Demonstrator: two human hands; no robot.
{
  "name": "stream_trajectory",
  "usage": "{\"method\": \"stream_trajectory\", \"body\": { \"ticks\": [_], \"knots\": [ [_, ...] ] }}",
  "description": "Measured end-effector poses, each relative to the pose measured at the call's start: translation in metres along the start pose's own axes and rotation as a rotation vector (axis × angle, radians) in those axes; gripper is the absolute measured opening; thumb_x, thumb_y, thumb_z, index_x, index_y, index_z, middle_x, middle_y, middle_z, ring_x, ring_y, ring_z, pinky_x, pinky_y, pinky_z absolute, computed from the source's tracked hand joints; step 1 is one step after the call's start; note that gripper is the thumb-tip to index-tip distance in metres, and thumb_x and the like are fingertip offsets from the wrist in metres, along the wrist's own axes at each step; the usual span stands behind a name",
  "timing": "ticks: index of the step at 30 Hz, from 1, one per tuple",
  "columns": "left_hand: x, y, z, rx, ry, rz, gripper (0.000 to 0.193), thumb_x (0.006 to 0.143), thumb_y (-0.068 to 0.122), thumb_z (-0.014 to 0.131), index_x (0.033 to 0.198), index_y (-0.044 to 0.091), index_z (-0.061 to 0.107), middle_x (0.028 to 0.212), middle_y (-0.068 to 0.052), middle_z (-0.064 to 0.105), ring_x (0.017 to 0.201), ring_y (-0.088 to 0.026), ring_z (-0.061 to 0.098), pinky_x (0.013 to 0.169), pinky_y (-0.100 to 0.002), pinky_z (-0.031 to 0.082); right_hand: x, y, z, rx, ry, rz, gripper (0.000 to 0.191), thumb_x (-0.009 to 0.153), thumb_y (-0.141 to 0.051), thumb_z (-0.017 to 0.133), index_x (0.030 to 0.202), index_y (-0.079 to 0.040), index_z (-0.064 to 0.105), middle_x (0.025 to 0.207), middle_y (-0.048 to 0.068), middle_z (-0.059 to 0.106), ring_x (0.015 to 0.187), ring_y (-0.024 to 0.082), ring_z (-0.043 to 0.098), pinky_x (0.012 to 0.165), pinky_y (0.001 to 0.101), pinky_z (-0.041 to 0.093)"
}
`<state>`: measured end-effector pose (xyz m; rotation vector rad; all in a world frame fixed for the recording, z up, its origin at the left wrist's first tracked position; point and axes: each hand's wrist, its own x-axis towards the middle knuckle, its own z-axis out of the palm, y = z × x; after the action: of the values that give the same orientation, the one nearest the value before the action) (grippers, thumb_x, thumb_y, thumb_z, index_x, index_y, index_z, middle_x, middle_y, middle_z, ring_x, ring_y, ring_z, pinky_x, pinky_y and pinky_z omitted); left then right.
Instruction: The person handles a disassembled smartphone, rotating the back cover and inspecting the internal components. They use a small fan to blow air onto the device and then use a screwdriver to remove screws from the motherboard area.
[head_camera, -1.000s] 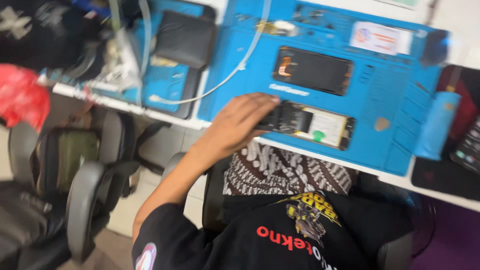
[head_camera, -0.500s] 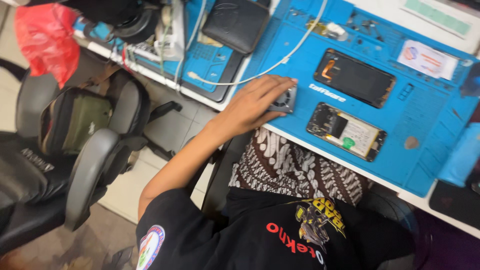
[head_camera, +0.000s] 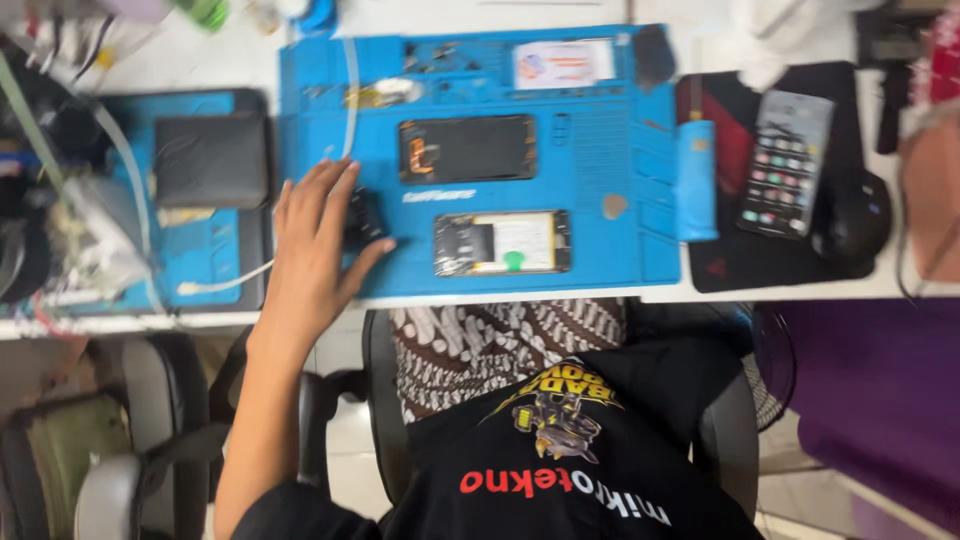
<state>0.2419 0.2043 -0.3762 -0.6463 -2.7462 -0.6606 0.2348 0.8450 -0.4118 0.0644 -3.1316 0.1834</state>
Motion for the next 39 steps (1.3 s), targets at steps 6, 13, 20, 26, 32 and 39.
{"method": "stream_trajectory", "body": {
  "ticks": [6, 13, 20, 26, 32, 39],
  "knots": [
    [0.045, 0.11, 0.035, -0.446, 0.02, 0.101, 0.061, 0.091, 0.022, 0.082, 0.141, 0.003, 0.053, 0.141, -0.017, 0.06, 0.137, -0.033, 0.057, 0.117, -0.047, 0.046, -0.041, 0.079, -0.002, -0.015, -0.064, 0.153, 0.037, 0.105, -0.033, 0.068, 0.109, 0.004, 0.071, 0.087, 0.029, 0.07, 0.08, 0.04, 0.071, 0.078, 0.0471, 0.055],
    [0.1, 0.29, 0.152, -0.873, -0.267, 0.614, 0.044, 0.101, 0.028, 0.072, 0.136, 0.004, 0.061, 0.138, -0.01, 0.062, 0.136, -0.03, 0.058, 0.114, -0.042, 0.048, -0.074, 0.149, -0.008, -0.115, -0.329, 0.332, 0.048, 0.108, -0.041, 0.065, 0.101, 0.005, 0.074, 0.082, 0.028, 0.07, 0.075, 0.039, 0.072, 0.075, 0.0452, 0.056],
    [0.174, 0.448, 0.248, -0.832, -0.359, 0.885, 0.021, 0.096, 0.02, 0.07, 0.109, 0.003, 0.066, 0.122, -0.011, 0.064, 0.123, -0.029, 0.062, 0.106, -0.042, 0.051, -0.081, 0.143, -0.073, 0.041, 0.136, 0.009, 0.039, 0.081, -0.02, 0.085, 0.11, 0.003, 0.07, 0.097, 0.023, 0.07, 0.087, 0.036, 0.069, 0.075, 0.0464, 0.055],
    [0.254, 0.48, 0.317, -0.555, -0.339, 0.886, 0.013, 0.095, 0.003, 0.062, 0.106, -0.001, 0.067, 0.118, -0.016, 0.067, 0.115, -0.032, 0.065, 0.096, -0.039, 0.055, -0.075, 0.148, -0.123, 0.32, -0.055, 0.36, 0.027, 0.096, -0.019, 0.073, 0.11, 0.004, 0.068, 0.08, 0.019, 0.073, 0.068, 0.028, 0.074, 0.059, 0.036, 0.057],
    [0.294, 0.482, 0.356, -0.212, -0.363, 1.01, 0.017, 0.083, -0.003, 0.061, 0.092, 0.004, 0.074, 0.097, -0.015, 0.072, 0.099, -0.034, 0.067, 0.096, -0.045, 0.05, -0.07, 0.18, -0.127, 0.174, -0.094, 0.449, 0.043, 0.1, -0.037, 0.07, 0.1, 0.006, 0.069, 0.063, 0.022, 0.066, 0.052, 0.031, 0.066, 0.046, 0.0419, 0.052],
    [0.299, 0.461, 0.346, -0.328, -0.379, 1.108, 0.029, 0.073, -0.006, 0.063, 0.096, 0.005, 0.077, 0.097, -0.012, 0.072, 0.108, -0.031, 0.063, 0.097, -0.045, 0.044, -0.072, 0.199, -0.121, 0.127, 0.05, 0.308, 0.043, 0.093, -0.038, 0.078, 0.099, 0.005, 0.072, 0.066, 0.018, 0.066, 0.049, 0.028, 0.061, 0.045, 0.0417, 0.048]
  ]
}}
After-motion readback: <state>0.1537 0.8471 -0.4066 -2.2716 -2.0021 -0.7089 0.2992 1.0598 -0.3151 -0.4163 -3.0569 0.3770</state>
